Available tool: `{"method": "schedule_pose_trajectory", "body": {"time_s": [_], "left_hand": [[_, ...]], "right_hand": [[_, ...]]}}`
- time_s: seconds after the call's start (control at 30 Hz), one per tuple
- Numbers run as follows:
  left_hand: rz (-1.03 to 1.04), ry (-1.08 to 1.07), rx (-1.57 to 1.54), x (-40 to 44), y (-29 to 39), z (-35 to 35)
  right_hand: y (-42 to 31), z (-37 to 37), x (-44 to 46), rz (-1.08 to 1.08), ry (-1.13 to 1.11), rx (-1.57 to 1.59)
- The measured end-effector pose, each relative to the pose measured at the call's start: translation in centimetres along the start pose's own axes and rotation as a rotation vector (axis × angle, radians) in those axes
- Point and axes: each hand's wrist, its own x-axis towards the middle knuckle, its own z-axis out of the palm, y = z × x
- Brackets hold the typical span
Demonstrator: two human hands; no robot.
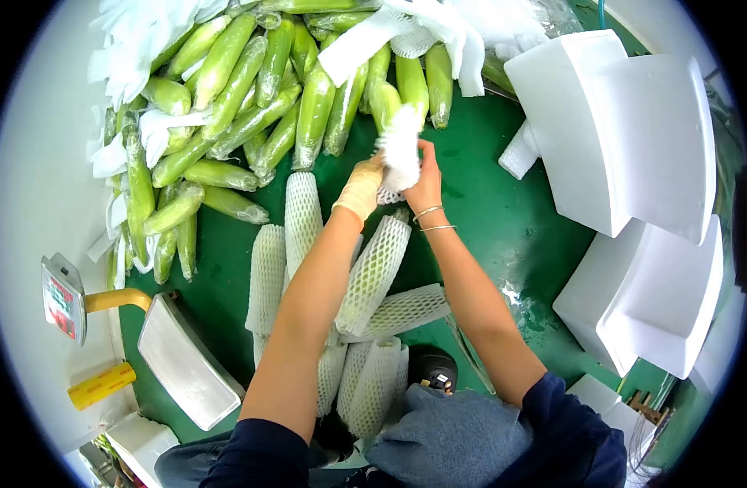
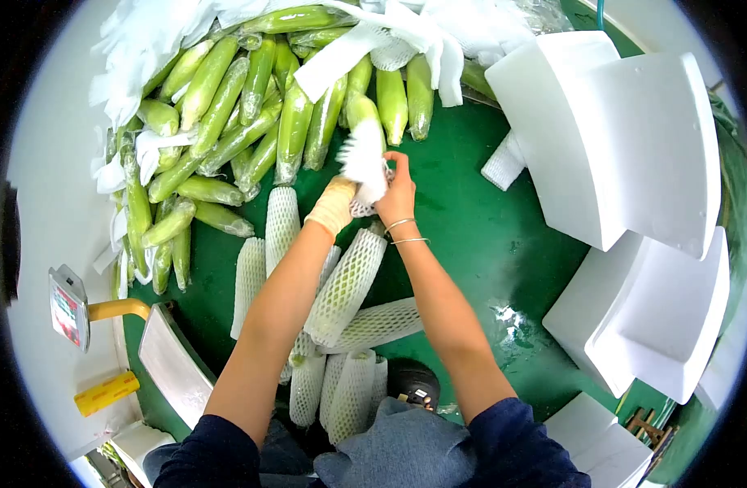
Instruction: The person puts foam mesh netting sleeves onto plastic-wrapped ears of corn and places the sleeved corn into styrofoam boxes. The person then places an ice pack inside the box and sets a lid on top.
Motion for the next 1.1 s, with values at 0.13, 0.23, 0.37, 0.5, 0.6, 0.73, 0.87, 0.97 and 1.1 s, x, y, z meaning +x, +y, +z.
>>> {"method": "schedule_pose_trajectory", "body": {"time_s": [0.13, 0.23, 0.37, 0.5, 0.6, 0.73, 0.87, 0.97, 1.1], "left_hand": [[0.684, 0.068, 1.043, -6.0, -0.5, 0.3], [0.752, -0.16, 1.965, -17.1, 5.6, 4.5], [0.56, -0.146, 0.043, -8.4, -1.3, 0.9], [0.877, 0.037, 0.395, -2.7, 3.9, -0.1], [1.191, 0.14, 0.8, -3.9, 2.0, -1.1], [0.405, 0.182, 0.115, -8.0, -6.2, 2.9], [0.225, 0.254, 0.318, -6.4, -8.9, 8.7], [0.192, 0.185, 0.415, -6.7, -7.9, 9.8], [-0.144, -0.14, -0.335, -6.9, -7.6, 7.5]], "right_hand": [[-3.3, -3.9, -1.2, 0.331, -0.295, 0.272], [-9.0, -7.8, -1.1, 0.478, -0.455, 0.236], [-8.0, -5.4, 1.8, 0.286, -0.372, 0.345], [-6.2, -1.6, 4.6, 0.361, -0.203, 0.397], [-6.1, -4.0, 2.3, 0.335, -0.196, 0.125], [-0.7, -9.3, -2.3, 0.175, -0.154, -0.083], [4.4, -12.8, -1.8, -0.265, -0.19, -0.581], [5.8, -14.4, -0.6, -0.291, -0.384, -0.684], [-4.1, -13.3, -2.2, -0.046, -0.347, -0.182]]}}
